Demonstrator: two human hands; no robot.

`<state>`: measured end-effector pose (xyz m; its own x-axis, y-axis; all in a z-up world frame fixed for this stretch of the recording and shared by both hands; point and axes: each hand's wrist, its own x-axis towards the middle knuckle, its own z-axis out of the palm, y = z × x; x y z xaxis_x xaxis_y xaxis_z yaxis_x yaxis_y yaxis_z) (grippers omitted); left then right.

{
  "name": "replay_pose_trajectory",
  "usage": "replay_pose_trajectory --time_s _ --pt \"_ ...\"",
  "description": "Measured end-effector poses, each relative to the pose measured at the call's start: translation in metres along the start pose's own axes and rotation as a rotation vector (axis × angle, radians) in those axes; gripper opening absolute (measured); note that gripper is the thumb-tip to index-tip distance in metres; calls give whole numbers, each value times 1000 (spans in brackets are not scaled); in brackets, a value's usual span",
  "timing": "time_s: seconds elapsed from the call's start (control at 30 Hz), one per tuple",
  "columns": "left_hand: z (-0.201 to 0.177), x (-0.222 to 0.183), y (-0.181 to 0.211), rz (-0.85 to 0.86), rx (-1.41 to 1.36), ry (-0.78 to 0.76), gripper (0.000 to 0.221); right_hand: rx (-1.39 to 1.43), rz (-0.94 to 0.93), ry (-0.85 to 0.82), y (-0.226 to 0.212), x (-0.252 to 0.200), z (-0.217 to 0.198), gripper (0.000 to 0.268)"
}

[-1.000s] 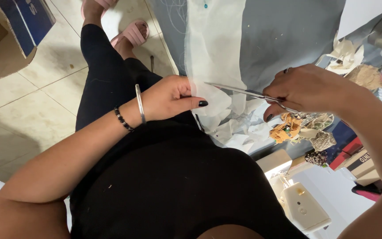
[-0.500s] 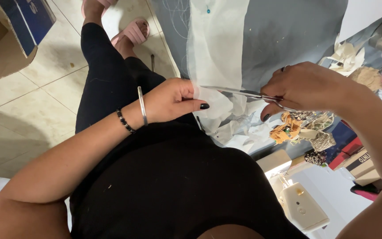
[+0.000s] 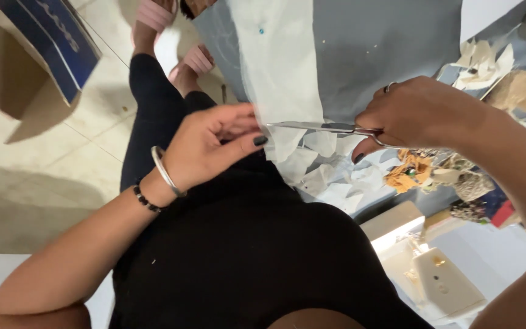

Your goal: Using scissors to cut out petal shapes from a piece of white fabric on a workbench.

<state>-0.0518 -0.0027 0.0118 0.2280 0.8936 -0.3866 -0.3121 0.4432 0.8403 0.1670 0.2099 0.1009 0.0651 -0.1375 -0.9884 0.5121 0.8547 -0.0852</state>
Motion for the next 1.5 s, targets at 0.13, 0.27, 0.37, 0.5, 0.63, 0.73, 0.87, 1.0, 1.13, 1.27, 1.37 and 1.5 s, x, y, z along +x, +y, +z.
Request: replay_pose_trajectory --time_s 0.13,0.27,0.37,0.5,0.63,0.73,0.87,1.0,1.13,1.27,1.37,1.5 --pt "-2 16 9 -178 -79 42 28 -88 -85 132 8 0 20 57" --pt "5 27 7 -199 -24 49 20 -62 -91 230 11 1 33 61" --pt "3 32 7 -188 66 60 29 13 -47 190 6 -5 33 60" --pt "-1 36 11 -218 104 92 28 12 -61 174 4 -4 53 61" --pt "-2 37 8 -266 55 100 22 64 -76 242 -8 -11 86 66" --pt "-4 37 14 -300 93 100 24 180 17 255 -33 -23 121 61" --pt "-11 43 26 -368 136 69 25 268 84 604 -68 -27 151 64" --pt "-15 45 31 -423 167 41 28 593 74 191 -95 -54 114 18" --pt "-20 48 26 -443 130 7 29 808 -2 277 -148 -22 126 59" --pt "-24 44 15 -454 -20 53 18 1072 53 251 -188 6 133 57" --pt "-26 43 13 -487 -49 61 16 1269 44 362 -215 6 146 55" --pt "-33 44 -4 -494 -34 80 29 1710 -70 661 -238 15 136 50"
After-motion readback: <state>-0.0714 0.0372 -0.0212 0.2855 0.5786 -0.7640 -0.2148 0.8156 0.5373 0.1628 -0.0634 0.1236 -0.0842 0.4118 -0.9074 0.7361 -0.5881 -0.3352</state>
